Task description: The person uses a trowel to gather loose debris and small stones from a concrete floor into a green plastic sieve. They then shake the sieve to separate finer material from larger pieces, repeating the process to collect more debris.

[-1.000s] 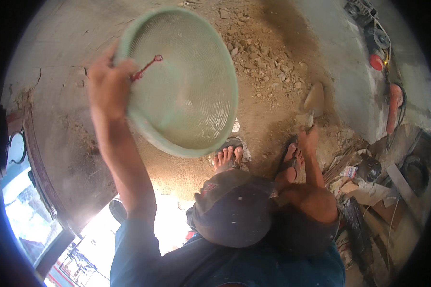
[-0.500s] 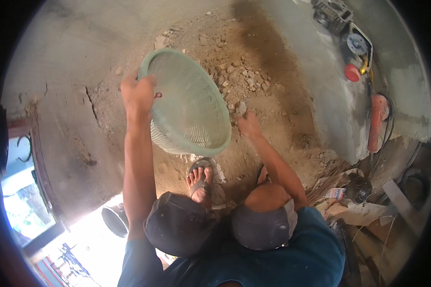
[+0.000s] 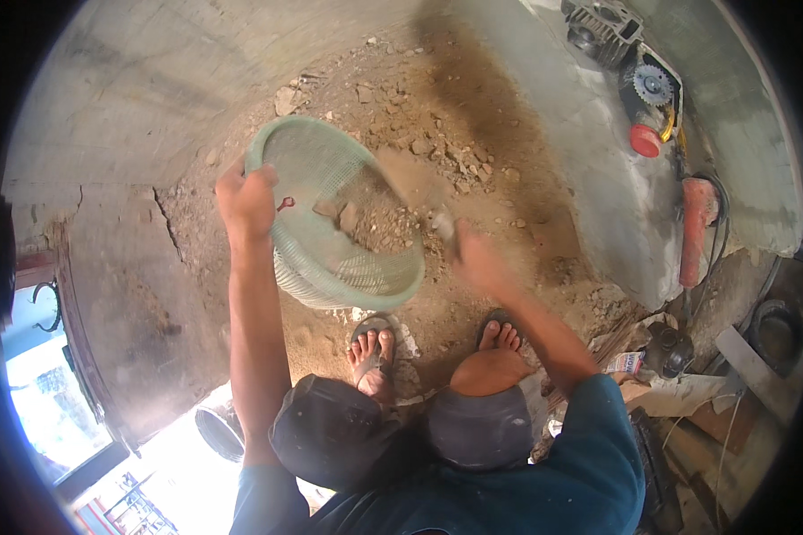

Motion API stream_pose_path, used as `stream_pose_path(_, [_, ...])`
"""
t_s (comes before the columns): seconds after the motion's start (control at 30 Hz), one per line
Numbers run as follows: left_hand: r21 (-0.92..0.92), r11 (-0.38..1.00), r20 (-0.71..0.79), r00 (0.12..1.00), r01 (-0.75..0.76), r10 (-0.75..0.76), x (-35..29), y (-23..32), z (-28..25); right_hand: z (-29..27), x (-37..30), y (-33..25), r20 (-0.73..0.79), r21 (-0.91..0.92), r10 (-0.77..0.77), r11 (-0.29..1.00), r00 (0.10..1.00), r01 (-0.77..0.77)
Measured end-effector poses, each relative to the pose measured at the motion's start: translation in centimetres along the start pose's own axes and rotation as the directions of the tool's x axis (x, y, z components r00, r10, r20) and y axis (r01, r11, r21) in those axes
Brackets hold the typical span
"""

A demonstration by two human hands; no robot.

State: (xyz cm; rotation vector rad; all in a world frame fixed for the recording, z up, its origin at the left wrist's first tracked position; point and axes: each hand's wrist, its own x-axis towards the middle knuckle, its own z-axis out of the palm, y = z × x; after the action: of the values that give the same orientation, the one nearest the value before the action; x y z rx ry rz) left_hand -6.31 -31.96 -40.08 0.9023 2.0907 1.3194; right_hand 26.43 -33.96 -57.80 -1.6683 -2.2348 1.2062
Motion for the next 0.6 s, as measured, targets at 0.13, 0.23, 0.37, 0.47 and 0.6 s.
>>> stream_pose_path(0.13, [0.074,0.997,-0.017,1.000,0.019,-0.018,-0.4,-0.4,-0.2,-4.5,7.5,4.7,-0.215,-0.087,0.153,0.981,0.965,-0.175])
stream_pose_path(0.23, [0.094,0.994,-0.028,0.998,0.050,-0.047,-0.5,-0.1,-0.1,-5.9,12.2,8.1,-0.245,-0.086,0.212,0.967,0.946,-0.239])
stream_pose_path(0.37, [0.118,0.993,-0.029,0.999,0.029,-0.026,-0.5,0.4,0.3,-3.2,13.5,8.5,0.033,-0.012,0.193,0.981,0.981,-0.192])
stream_pose_path(0.47, [0.130,0.991,-0.049,0.999,-0.015,0.021,-0.5,0.3,0.6,-0.6,12.3,6.7,0.086,-0.084,0.114,0.991,0.990,-0.107])
stream_pose_path(0.6, [0.128,0.992,-0.036,0.999,-0.016,0.021,-0.8,0.1,0.3,-0.2,9.2,3.7,0.081,0.056,0.147,0.987,0.986,-0.151])
